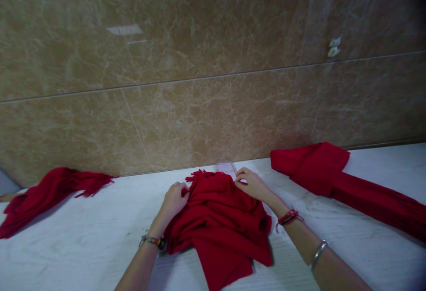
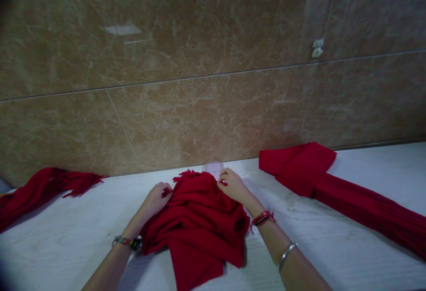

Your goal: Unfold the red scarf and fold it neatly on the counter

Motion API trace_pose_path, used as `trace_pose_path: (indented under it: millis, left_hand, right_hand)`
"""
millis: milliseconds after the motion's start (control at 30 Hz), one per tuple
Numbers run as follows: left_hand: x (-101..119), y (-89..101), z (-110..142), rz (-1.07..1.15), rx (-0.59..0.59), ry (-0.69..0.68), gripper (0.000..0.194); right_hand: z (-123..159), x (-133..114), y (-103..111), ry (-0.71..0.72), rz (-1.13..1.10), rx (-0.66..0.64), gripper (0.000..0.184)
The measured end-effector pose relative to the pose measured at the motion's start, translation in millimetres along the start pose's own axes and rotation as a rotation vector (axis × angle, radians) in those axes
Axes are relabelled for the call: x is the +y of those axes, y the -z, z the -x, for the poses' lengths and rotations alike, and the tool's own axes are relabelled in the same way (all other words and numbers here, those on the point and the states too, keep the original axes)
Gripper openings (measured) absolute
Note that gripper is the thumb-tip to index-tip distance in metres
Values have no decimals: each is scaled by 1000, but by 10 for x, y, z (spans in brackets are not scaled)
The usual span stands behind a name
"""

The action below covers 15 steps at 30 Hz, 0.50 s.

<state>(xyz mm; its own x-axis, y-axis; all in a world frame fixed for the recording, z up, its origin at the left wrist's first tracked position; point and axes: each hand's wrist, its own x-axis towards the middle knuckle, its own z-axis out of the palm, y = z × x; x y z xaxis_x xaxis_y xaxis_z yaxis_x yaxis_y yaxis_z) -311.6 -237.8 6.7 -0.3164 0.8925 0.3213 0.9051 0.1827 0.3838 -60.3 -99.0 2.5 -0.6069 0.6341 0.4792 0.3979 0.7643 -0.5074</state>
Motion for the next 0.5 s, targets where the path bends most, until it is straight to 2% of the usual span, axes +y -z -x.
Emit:
trace_pose_path:
  millis: [67, 100, 200, 267, 300, 400, 500]
  left_hand:
    - [36, -22, 1, 26, -94, -43, 14]
    - [52, -23, -1, 43, -109, -33, 22]
    - [86, -20, -3, 88, -84, 52, 38]
    - [109, -42, 5, 146, -30, 24, 27]
    - [122, -63, 11, 193, -11, -34, 23]
    - [159, -121, 31, 312, -54, -189, 45]
    - [177, -109, 34, 305, -98, -223, 39]
  right_hand:
    - [19, -93, -28, -25, -35, -171, 25]
    - [25, -138, -37, -77, -48, -203, 29]
    - [28, -234, -64, -272, -108, -112, 22]
    - [22, -262, -101, -335, -162, -97, 24]
    - [18, -268, -127, -339, -175, -125, 30]
    - [9, -269, -216, -282, -136, -209, 28]
    - [13, -254, -273, -199, -117, -247, 21]
